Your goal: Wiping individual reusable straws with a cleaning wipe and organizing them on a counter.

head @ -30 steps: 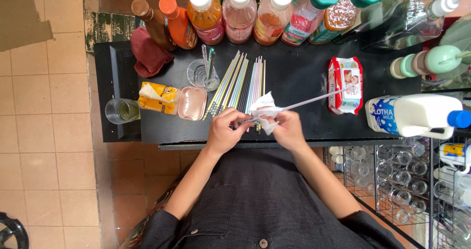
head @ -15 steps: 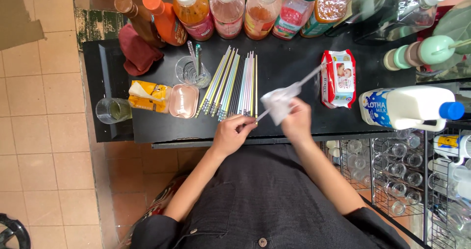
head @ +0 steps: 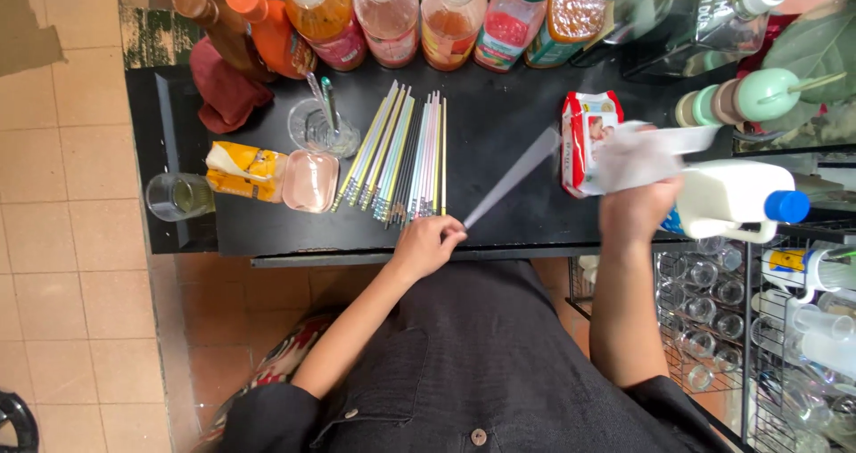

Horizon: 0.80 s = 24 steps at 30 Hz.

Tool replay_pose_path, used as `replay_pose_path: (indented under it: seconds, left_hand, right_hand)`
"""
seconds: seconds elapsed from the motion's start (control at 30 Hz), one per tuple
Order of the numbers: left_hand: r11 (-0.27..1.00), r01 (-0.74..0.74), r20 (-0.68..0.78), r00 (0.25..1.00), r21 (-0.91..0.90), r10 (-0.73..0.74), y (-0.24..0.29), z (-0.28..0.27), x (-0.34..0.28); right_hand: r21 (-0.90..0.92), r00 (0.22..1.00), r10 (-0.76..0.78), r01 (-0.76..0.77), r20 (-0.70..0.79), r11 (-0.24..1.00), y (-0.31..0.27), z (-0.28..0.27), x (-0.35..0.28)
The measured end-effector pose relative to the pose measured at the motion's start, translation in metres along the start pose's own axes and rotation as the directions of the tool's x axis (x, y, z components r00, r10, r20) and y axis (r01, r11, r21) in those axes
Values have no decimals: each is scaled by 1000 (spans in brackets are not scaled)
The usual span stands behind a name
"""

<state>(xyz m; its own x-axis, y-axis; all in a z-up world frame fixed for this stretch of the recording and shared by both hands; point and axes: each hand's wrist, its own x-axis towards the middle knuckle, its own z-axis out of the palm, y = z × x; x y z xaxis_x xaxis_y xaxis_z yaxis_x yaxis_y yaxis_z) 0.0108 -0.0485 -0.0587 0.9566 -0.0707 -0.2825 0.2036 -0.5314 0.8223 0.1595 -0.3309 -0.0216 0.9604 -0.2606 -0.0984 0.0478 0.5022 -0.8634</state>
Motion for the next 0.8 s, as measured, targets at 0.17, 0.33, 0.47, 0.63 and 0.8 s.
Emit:
replay_pose_path:
  seconds: [0.17, 0.33, 0.47, 0.63, 0.8]
  left_hand:
    - [986, 96, -65, 994, 139, -88, -2, 14, 24]
    - [891, 46, -124, 992, 452, 11, -13, 41, 36]
    - [853, -56, -125, 982, 519, 141, -33, 67, 51]
    - [832, 43, -149, 988, 553, 48, -21, 59, 67]
    - [811, 239, -118, 971, 534, -208, -12, 38, 60]
  right_hand:
    - [-42, 996, -54, 57, 65, 997, -10, -43, 13]
    - [-172, 992, 65, -45, 109, 984, 11, -42, -7]
    - [-215, 968, 176, -136, 179, 967, 23, -40, -21]
    - [-228, 935, 266, -213, 234, 950, 31, -46, -18]
    - [-209, 935, 236, -183, 263, 961, 20, -20, -20]
